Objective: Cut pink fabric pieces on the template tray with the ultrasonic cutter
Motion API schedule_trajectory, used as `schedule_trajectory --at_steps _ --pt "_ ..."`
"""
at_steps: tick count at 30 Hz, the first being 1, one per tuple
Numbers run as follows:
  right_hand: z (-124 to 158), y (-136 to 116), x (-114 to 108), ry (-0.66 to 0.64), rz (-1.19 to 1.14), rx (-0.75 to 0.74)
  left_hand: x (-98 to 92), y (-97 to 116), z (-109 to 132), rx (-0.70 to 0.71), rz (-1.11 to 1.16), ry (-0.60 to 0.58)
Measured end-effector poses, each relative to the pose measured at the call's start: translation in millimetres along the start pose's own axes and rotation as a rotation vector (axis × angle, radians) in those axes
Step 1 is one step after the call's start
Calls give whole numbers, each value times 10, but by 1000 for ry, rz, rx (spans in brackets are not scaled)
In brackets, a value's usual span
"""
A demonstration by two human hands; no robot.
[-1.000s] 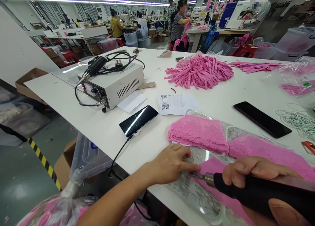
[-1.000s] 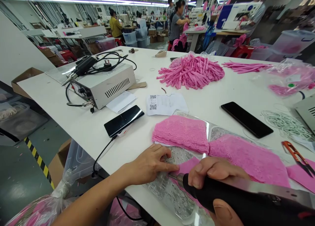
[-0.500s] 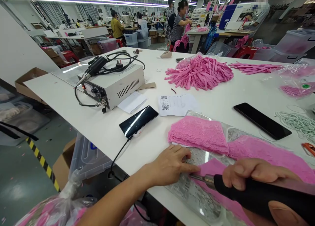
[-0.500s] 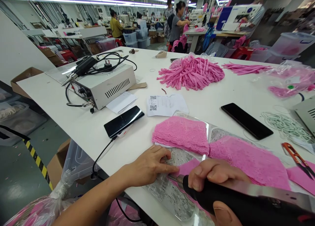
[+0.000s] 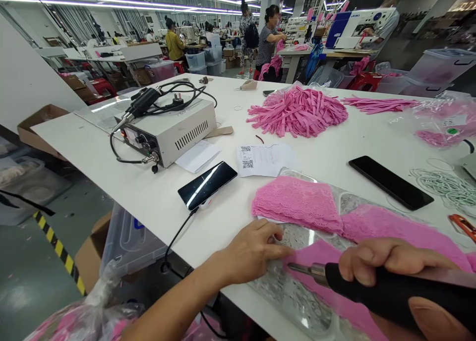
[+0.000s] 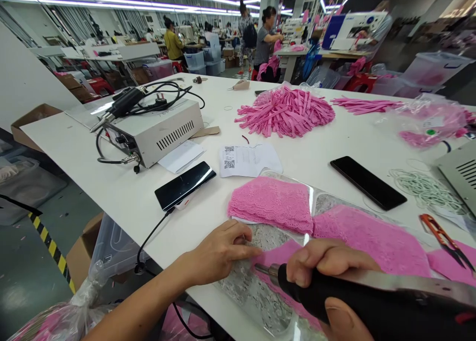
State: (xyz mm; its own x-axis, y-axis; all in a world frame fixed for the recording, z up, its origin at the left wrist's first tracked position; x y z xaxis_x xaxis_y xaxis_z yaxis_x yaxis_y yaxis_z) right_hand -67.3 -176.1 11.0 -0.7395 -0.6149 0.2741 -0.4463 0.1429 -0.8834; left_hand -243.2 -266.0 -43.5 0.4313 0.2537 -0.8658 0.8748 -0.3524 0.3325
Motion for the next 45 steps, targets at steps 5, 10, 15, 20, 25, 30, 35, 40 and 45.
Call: schedule_trajectory --at_steps 5,10,15,20,25,30,35,40,45 --pt "-113 -58 -6 52 -19 -17 -119 31 92 -29 44 95" --pt "-148 -58 72 52 -22 -40 -101 40 99 -17 1 20" --pt "-134 -47 62 35 -28 -44 -70 34 101 -18 -14 -26" --pt "-109 -21 68 -6 -18 -24 -89 39 105 -9 5 -6" --pt "-86 12 30 -75 -12 -8 -43 19 122 -9 -12 -43" --pt "-78 26 25 -100 -14 -10 -32 15 128 -4 -7 -34" --pt "-76 36 40 -79 -23 -7 -38 23 120 -3 -26 -52" --pt "-64 42 33 -69 -40 21 -64 22 102 13 -3 4" --pt "-69 19 84 -90 -34 -7 -84 29 96 22 9 25"
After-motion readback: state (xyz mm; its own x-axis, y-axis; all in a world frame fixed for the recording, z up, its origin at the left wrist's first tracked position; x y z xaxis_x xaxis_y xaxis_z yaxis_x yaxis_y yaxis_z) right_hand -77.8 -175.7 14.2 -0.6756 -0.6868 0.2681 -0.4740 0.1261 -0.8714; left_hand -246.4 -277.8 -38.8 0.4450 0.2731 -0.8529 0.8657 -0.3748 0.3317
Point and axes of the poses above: each hand's wrist, its own z-axis away from the middle knuckle, its own x-axis out of the palm, y = z × x, the point moved 3 cm from there along -z, towards the middle knuckle, and after that the axes turned 5 degrees about -z, right-handed, at the moved point
